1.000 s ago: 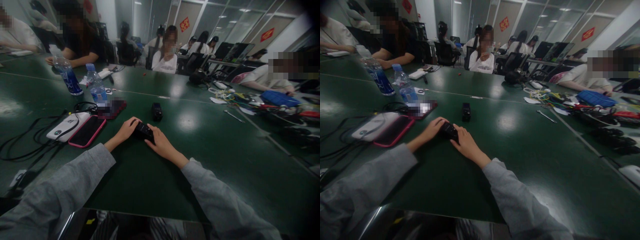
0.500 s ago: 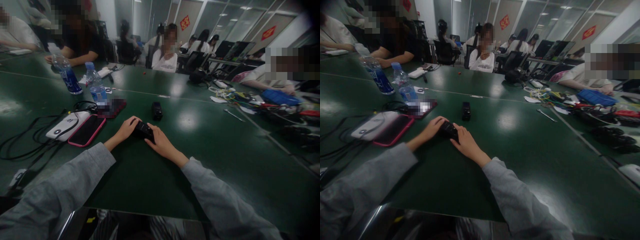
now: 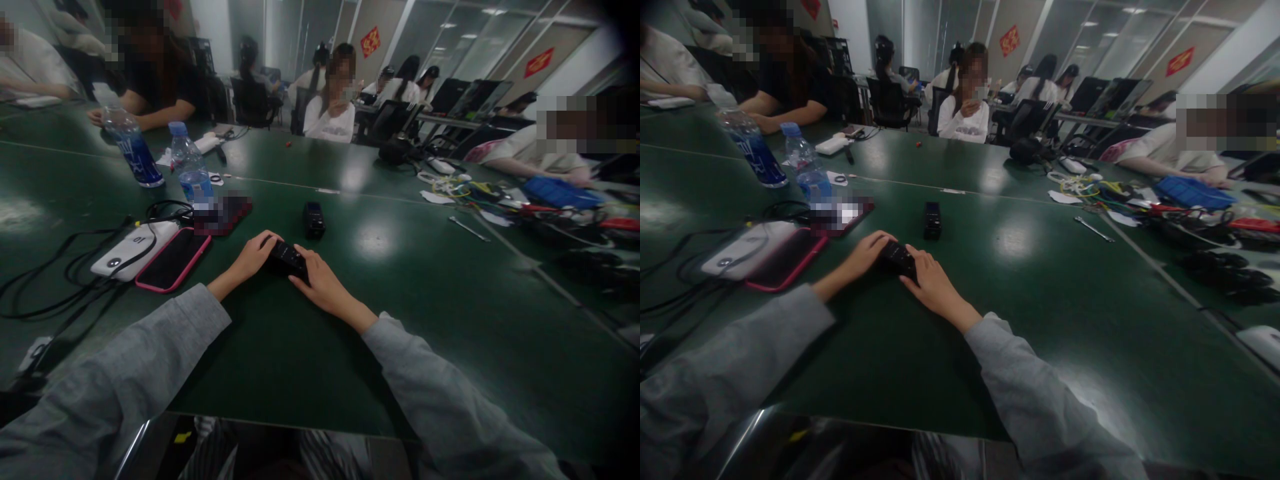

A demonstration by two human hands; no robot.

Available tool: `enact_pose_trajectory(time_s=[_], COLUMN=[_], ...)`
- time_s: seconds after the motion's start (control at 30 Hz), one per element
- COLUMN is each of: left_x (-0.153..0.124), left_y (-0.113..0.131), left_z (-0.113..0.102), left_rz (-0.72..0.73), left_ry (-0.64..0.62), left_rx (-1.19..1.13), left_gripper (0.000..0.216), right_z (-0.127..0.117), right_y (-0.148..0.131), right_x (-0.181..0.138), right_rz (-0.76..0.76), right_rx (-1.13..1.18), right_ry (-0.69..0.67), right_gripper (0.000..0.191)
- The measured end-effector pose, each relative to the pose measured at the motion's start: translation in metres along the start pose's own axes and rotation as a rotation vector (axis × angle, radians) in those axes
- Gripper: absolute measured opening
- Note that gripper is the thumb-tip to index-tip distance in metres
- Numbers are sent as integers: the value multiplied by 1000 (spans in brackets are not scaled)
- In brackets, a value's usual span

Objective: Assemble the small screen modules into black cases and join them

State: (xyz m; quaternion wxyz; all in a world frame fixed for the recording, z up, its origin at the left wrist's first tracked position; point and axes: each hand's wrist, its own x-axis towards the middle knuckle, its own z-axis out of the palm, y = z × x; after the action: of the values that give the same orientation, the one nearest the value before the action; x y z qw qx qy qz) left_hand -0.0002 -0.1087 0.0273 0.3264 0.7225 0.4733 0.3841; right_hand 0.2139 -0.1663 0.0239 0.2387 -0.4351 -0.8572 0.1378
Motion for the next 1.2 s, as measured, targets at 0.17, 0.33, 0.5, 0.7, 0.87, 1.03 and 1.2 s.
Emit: enact_pose_trajectory(time_s=[0.17,0.33,0.5,0.7,0.87,1.03,1.2], left_x=[0,0,0,1,1,1,0], left_y=[0,-2,-1,-2,-2,-2,-2], left_z=[0,1,1,1,1,0,0], left_rz=[0,12,4,18,15,2,16], left_ry=[1,6,4,11,8,-2,1], left_rx=[-2,0,9,-8,-6,-5,-8], left_gripper=[34,33,32,32,32,33,34], right_z=[-1,1,3,2,0,-1,-1], right_y=[-1,0,3,2,0,0,0], right_x=[0,1,0,0,0,-1,0], right_rz=[-8,-14,-18,-22,-14,-8,-5], right_rx=[-16,-22,-14,-21,-17,-12,-22], right_ry=[0,8,13,14,9,5,0], right_gripper=[70,71,72,71,71,71,72])
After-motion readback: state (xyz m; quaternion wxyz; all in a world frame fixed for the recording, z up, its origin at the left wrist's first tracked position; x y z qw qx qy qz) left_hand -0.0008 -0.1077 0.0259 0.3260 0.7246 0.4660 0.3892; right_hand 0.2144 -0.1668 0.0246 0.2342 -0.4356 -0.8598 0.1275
